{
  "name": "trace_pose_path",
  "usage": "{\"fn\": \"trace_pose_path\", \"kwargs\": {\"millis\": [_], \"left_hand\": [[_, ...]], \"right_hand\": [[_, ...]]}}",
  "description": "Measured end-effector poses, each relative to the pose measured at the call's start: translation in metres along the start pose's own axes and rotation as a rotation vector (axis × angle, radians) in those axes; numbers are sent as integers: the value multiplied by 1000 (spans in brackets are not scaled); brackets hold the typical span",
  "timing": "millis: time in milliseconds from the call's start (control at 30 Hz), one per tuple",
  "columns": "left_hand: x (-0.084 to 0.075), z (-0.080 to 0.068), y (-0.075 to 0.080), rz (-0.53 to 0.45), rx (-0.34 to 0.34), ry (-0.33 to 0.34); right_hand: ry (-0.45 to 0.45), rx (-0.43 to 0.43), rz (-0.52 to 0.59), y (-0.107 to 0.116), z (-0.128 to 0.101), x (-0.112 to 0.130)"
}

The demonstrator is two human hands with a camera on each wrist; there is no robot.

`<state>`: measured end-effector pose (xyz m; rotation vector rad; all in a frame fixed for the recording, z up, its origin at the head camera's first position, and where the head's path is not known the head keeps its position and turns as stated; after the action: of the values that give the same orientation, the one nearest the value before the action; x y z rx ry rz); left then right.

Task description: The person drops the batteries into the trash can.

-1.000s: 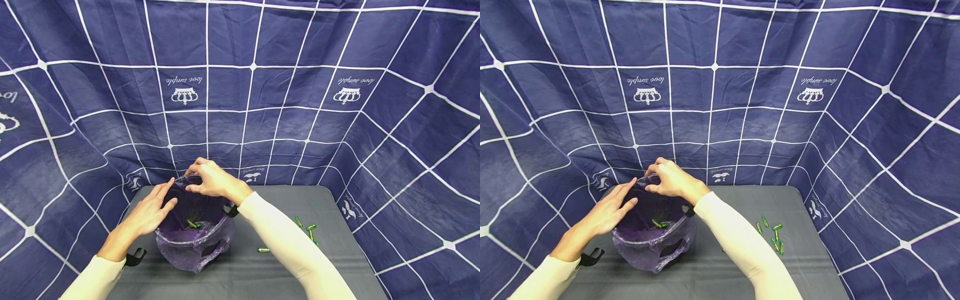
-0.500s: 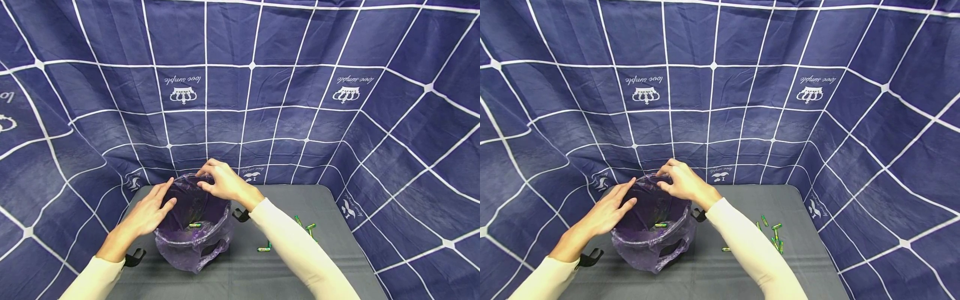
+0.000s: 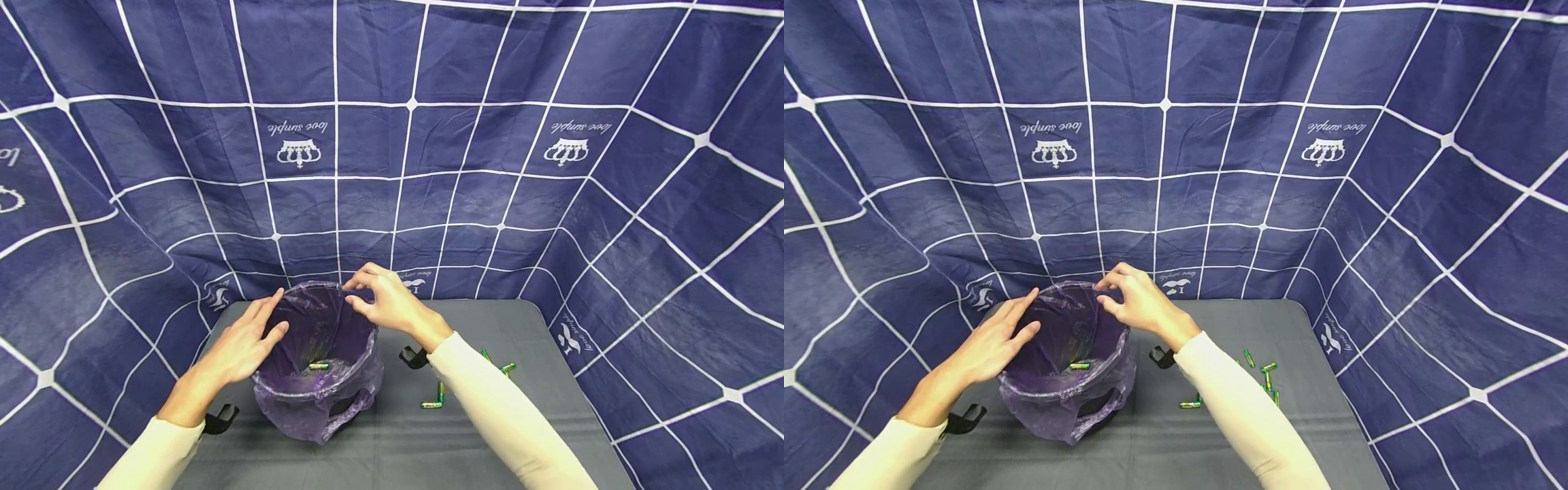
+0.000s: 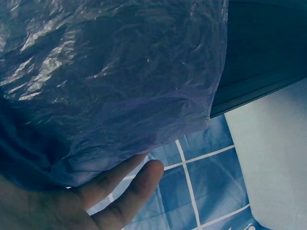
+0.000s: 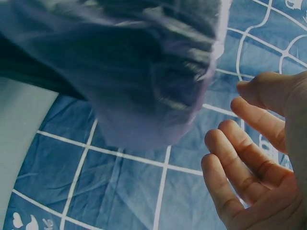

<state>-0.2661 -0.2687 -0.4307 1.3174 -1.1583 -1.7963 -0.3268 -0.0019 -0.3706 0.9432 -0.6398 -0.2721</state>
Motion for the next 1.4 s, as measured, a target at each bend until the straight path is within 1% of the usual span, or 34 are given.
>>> {"fn": "trace_pose_path", "kwargs": {"millis": [300, 433, 600, 767, 967, 1100, 1233, 1400], "left_hand": [[-1, -1, 0, -3, -6, -3], [-1, 0, 0, -2, -4, -1], [-3, 0, 1, -4, -12, -3], [-2, 0, 2, -8, -13, -5], [0, -1, 2, -10, -21, -6], [1, 0, 1, -6, -10, 0], [2, 1, 1, -2, -6, -2], [1, 1, 2, -7, -10, -9]], "right_hand": [[-34, -55, 33, -1, -32, -24], [-65, -69, 42, -6, -52, -39], [-125, -92, 74, -10, -79, -60], [-158, -103, 70, -15, -105, -79], [-209, -69, 90, -28, -137, -100], [-249, -48, 110, -38, -160, -115], [-300, 1, 138, -49, -183, -128], [-335, 68, 145, -62, -209, -143]]}}
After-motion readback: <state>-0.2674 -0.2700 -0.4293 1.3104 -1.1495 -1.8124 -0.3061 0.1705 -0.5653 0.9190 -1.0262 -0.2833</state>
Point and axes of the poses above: each hand's wrist, its own z-axis towards the middle knuckle, its own y-axis out of the back of the hand, x = y × z, the point moved 7 cm from there along z, towards the middle knuckle, and after that the axes turned 5 degrees about x, right-handed, at the moved point
